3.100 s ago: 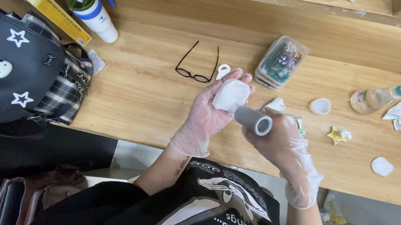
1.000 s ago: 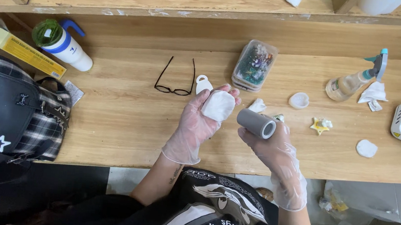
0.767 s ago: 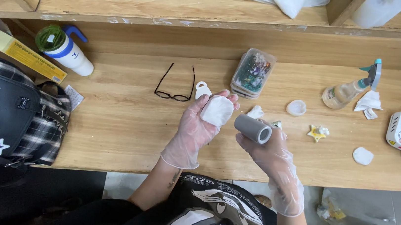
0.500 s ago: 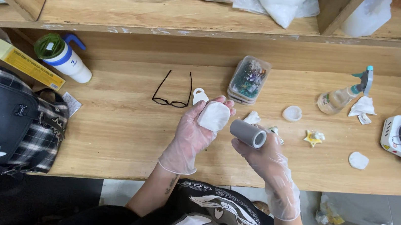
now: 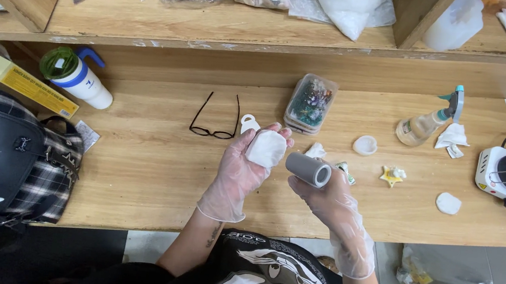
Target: Shaping and detailing a wax candle using a small hand tool and cleaning debris.
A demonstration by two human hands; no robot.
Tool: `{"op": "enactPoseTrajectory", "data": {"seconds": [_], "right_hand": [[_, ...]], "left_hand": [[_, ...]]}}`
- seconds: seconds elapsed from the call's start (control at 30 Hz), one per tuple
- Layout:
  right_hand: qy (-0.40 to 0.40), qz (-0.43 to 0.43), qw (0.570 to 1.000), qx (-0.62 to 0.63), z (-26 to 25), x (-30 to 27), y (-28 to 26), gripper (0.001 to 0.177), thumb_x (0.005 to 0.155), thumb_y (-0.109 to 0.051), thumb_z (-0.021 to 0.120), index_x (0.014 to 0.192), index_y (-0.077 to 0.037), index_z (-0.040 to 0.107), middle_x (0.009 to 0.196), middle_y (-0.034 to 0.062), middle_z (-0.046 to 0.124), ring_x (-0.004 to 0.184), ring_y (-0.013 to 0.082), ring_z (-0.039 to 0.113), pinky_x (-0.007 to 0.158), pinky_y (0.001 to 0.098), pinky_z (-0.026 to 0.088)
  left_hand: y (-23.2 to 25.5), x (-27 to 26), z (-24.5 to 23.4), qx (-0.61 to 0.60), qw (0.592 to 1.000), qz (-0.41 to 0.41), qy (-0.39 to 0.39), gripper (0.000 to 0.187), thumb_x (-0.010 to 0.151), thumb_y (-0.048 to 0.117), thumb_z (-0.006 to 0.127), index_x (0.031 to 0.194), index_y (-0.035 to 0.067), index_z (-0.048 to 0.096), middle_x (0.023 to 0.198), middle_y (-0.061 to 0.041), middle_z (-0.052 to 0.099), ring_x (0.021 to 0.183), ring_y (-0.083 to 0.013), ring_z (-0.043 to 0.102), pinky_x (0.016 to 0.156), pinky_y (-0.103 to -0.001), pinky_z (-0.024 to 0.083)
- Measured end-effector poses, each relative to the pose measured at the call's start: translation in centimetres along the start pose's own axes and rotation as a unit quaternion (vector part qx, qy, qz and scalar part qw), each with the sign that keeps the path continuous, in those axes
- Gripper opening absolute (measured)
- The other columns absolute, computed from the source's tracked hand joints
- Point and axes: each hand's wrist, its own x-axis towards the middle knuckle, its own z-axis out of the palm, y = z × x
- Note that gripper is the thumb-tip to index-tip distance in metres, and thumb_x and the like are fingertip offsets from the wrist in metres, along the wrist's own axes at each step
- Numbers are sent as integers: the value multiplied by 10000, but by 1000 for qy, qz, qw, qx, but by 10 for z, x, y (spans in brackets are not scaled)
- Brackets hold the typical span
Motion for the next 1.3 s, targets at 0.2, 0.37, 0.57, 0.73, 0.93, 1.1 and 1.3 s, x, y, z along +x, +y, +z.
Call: {"op": "enactPoseTrajectory", "data": {"seconds": [0.2, 0.37, 0.57, 0.73, 0.93, 1.1, 1.3], "right_hand": [[11, -3, 1000, -4, 2, 0, -6, 336, 789, -251, 810, 1064, -63, 767, 780, 50, 736, 671, 117, 618, 593, 324, 522], [7, -13, 1000, -22, 5, 3, -11, 334, 793, -254, 811, 1057, -56, 762, 773, 63, 738, 660, 128, 620, 590, 331, 520], [5, -128, 992, 11, 7, 11, -22, 409, 777, -193, 818, 1146, -77, 683, 919, 47, 753, 776, 87, 664, 662, 280, 551], [-11, -274, 962, 11, 3, 21, -100, 452, 792, -150, 833, 1199, -83, 647, 991, 27, 760, 890, 84, 719, 761, 256, 586], [-69, -458, 880, 104, 10, 52, -230, 386, 913, -122, 862, 1223, -33, 650, 1046, 68, 691, 927, 122, 652, 805, 277, 570], [-290, -375, 833, 285, 35, 111, -275, 471, 789, -2, 864, 1220, -35, 676, 1117, 61, 734, 1034, 180, 704, 975, 343, 593], [-349, -339, 846, 217, 30, 142, -279, 497, 723, -10, 835, 1195, -30, 679, 1056, 87, 734, 1037, 217, 712, 963, 384, 588]], "left_hand": [[1, -2, 6, 4, 999, 34, 37, 561, 997, 291, 559, 1355, -137, 505, 1391, -333, 560, 1323, -453, 541, 1178, -516, 433], [5, -5, 0, -8, 1000, 28, 11, 550, 1003, 286, 563, 1358, -129, 499, 1395, -339, 550, 1328, -474, 533, 1184, -505, 427], [14, -10, 4, 7, 999, 48, 20, 516, 1003, 284, 577, 1326, -117, 538, 1365, -324, 592, 1287, -468, 569, 1131, -481, 479], [23, -8, -20, 1, 997, 80, 16, 480, 1052, 271, 599, 1355, -102, 587, 1336, -236, 630, 1216, -414, 593, 1043, -461, 516], [39, -25, -3, -24, 991, 90, -95, 432, 1035, 283, 630, 1287, -68, 617, 1343, -268, 623, 1249, -442, 597, 1005, -465, 529], [61, -39, -7, -31, 989, 134, -59, 473, 1005, 300, 614, 1297, -71, 588, 1378, -273, 578, 1320, -437, 555, 1137, -474, 487], [80, -48, -5, -38, 982, 177, -48, 492, 1001, 315, 581, 1281, -89, 577, 1377, -276, 573, 1355, -431, 531, 1189, -495, 462]]}}
